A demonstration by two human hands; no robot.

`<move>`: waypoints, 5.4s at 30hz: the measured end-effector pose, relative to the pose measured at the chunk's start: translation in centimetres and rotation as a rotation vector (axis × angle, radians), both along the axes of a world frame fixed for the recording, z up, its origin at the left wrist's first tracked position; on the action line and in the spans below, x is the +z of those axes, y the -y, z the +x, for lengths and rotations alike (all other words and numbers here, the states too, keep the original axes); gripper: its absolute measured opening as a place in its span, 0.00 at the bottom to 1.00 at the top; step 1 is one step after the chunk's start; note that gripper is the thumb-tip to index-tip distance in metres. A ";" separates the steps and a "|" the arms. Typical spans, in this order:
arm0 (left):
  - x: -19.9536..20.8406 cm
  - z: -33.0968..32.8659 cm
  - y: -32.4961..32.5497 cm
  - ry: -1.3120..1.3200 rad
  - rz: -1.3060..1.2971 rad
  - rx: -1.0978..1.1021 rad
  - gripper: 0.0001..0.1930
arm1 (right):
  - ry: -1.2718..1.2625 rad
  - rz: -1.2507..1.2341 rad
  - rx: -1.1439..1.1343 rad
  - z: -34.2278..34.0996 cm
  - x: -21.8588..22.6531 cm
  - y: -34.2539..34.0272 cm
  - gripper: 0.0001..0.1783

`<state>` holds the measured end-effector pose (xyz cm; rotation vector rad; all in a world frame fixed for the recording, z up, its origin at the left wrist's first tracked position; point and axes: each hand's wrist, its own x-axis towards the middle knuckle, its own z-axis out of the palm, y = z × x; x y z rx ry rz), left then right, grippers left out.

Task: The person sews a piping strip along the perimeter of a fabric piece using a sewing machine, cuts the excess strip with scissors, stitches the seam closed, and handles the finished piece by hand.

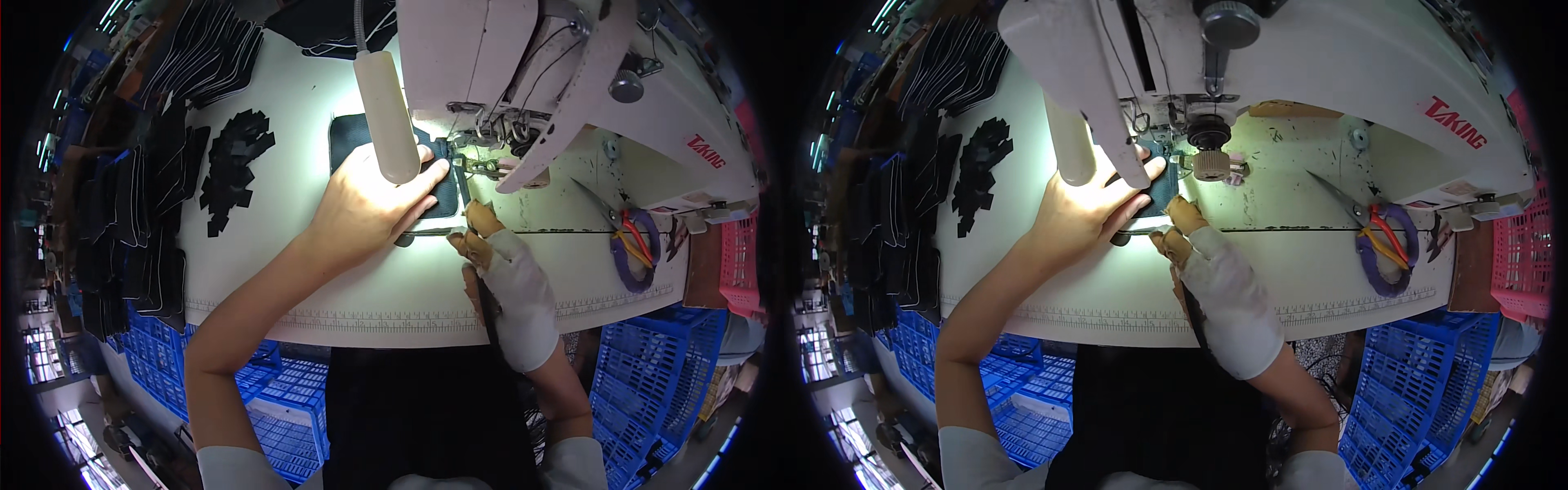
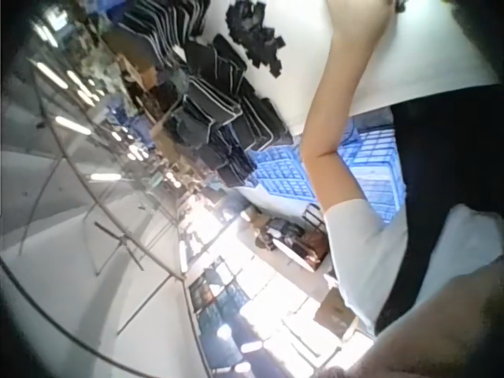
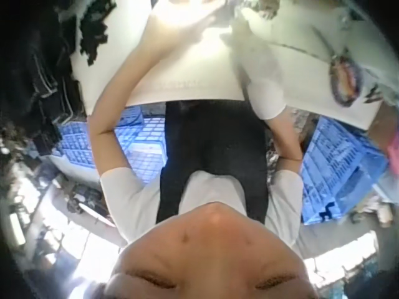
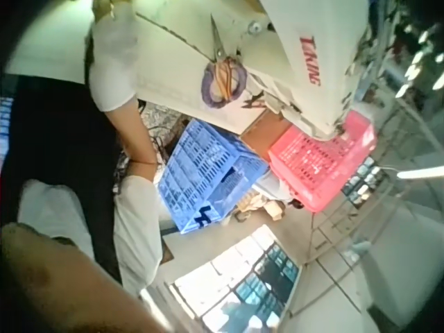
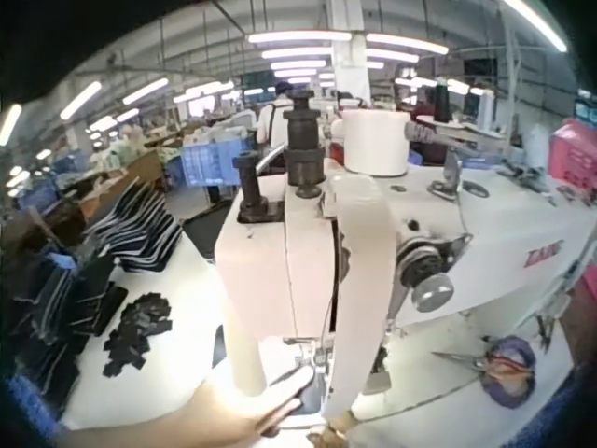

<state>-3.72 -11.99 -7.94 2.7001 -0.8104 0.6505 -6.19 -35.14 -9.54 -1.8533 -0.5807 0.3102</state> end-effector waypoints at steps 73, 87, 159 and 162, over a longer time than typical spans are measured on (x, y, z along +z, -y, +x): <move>0.4 9.5 -5.7 -0.634 -0.372 -0.354 0.10 | 0.524 -0.381 -0.077 2.7 2.9 -3.0 0.21; 0.1 7.1 -5.1 -0.313 -0.279 -0.394 0.16 | 0.192 -0.046 -0.306 5.3 3.3 -3.0 0.14; -0.1 -1.7 -1.1 -0.140 -0.211 -0.162 0.17 | 0.491 -0.580 0.343 1.7 4.3 0.0 0.20; -0.4 -1.1 -1.1 -0.169 -0.180 -0.102 0.19 | 0.501 -0.648 0.336 1.8 3.6 0.1 0.20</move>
